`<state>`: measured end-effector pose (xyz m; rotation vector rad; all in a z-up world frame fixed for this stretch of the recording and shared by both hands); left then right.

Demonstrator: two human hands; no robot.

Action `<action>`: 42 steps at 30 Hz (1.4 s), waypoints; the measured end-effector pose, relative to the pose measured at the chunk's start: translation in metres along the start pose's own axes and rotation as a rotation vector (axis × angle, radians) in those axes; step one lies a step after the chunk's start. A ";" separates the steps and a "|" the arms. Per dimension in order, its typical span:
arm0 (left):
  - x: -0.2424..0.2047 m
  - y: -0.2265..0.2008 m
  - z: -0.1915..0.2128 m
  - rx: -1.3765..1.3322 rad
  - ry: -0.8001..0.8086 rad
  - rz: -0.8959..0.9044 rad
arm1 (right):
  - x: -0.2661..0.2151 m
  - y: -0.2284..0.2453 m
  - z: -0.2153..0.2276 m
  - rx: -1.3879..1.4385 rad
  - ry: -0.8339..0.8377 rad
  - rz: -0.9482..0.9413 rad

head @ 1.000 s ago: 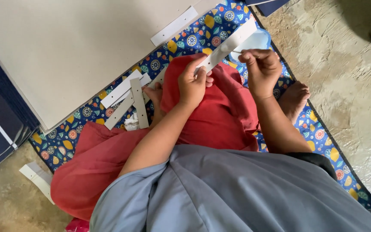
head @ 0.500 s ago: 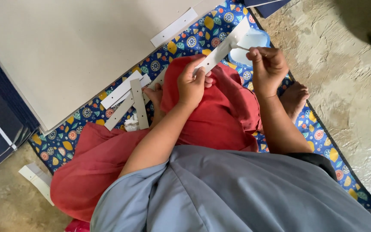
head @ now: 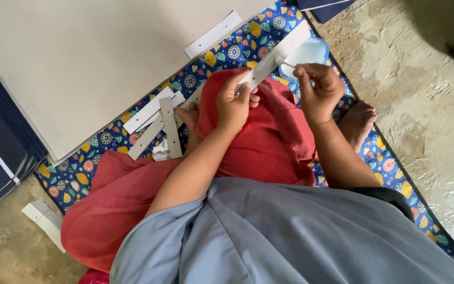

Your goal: Assembling cardboard components by folding large sheets and gluing smaller strips onto a base board.

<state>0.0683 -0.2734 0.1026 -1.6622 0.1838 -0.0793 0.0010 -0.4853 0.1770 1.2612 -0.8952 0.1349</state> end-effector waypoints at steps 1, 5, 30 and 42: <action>0.000 -0.002 0.001 -0.002 -0.001 -0.002 | -0.002 0.004 -0.008 0.000 0.001 0.002; -0.001 -0.001 0.005 0.020 -0.021 -0.016 | -0.009 0.019 -0.028 0.026 0.020 0.038; -0.002 -0.010 -0.002 -0.002 0.139 0.005 | 0.023 0.000 0.001 -0.138 0.037 -0.055; -0.001 0.001 0.000 0.012 0.000 -0.021 | -0.002 0.003 -0.011 -0.101 0.130 0.007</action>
Point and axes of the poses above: each hand's wrist, its own x-axis towards the middle knuckle, its own z-axis out of the back of the hand, y = z × x, the point moved 8 cm from there along x, towards the middle knuckle, and after that the axes turned 4 degrees about y, right-handed, at the moved point
